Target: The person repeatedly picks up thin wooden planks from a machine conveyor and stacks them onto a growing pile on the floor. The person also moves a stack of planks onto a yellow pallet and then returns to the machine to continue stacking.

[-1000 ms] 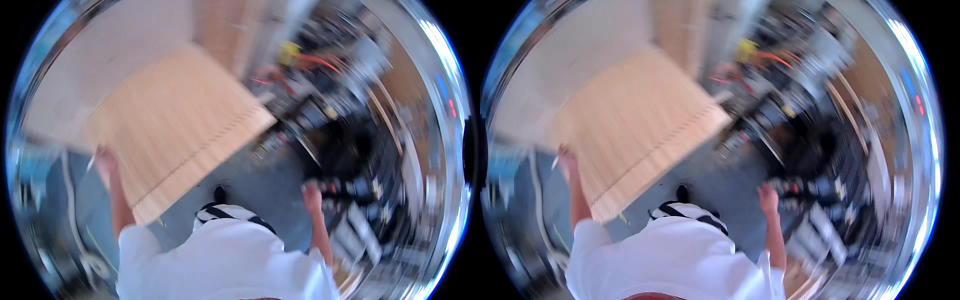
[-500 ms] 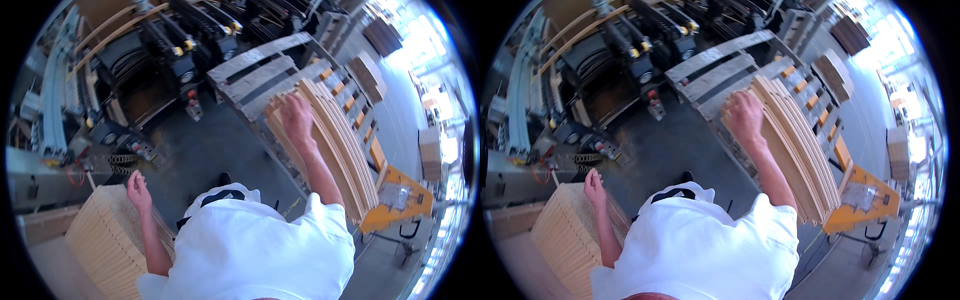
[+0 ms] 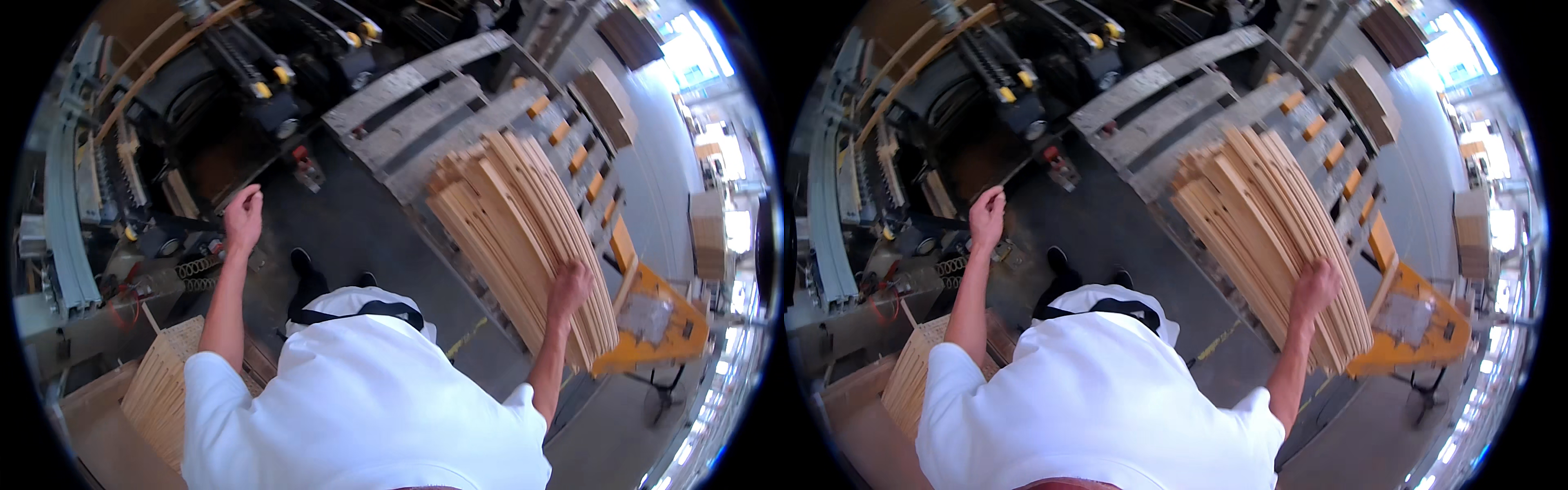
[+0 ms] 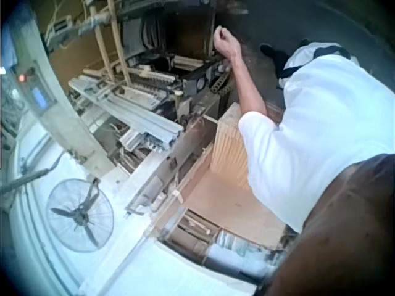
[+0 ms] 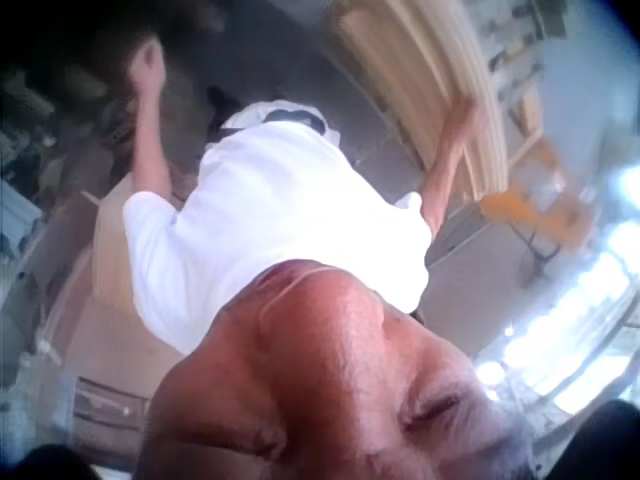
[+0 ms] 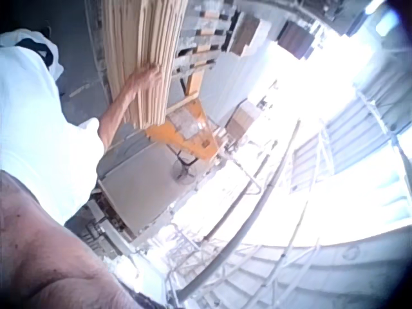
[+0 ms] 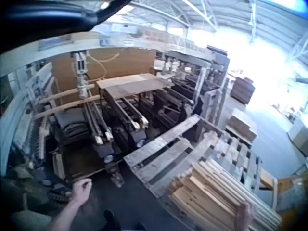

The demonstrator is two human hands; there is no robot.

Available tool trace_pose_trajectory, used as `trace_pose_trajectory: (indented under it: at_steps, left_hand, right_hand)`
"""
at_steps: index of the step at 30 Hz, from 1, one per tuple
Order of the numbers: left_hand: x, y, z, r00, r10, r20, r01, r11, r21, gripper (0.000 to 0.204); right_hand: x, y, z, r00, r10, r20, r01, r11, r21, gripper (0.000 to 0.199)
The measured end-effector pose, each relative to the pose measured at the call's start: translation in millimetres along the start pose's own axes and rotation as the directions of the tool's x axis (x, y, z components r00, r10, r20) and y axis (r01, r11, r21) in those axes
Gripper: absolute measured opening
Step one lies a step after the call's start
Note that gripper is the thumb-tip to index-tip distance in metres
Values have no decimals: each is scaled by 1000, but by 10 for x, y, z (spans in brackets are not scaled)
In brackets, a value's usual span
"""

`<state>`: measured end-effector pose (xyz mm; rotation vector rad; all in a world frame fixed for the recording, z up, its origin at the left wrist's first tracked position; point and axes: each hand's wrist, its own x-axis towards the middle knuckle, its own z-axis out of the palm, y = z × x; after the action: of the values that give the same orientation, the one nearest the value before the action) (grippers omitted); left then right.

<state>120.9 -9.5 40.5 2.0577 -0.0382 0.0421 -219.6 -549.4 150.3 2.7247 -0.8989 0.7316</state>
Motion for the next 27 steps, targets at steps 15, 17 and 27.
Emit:
trace_pose_trajectory:
  at_steps: [15, 17, 27]
  left_hand:
    - [4493, -509, -1969, 941, 220, -257, 47, 668, 743, 61]
    - [4831, -477, -2077, 973, 78, -217, 124, 617, 777, 71]
    - [4317, -429, -1947, 982, 184, 47, -173, 764, 622, 37]
  right_hand:
    - [1229, -2993, -662, 979, -201, 26, 181, 928, 325, 42]
    - [1427, -3469, -639, 968, -237, 87, 187, 904, 385, 43]
    - [2560, -5696, 96, 736, -675, 42, 519, 604, 605, 42]
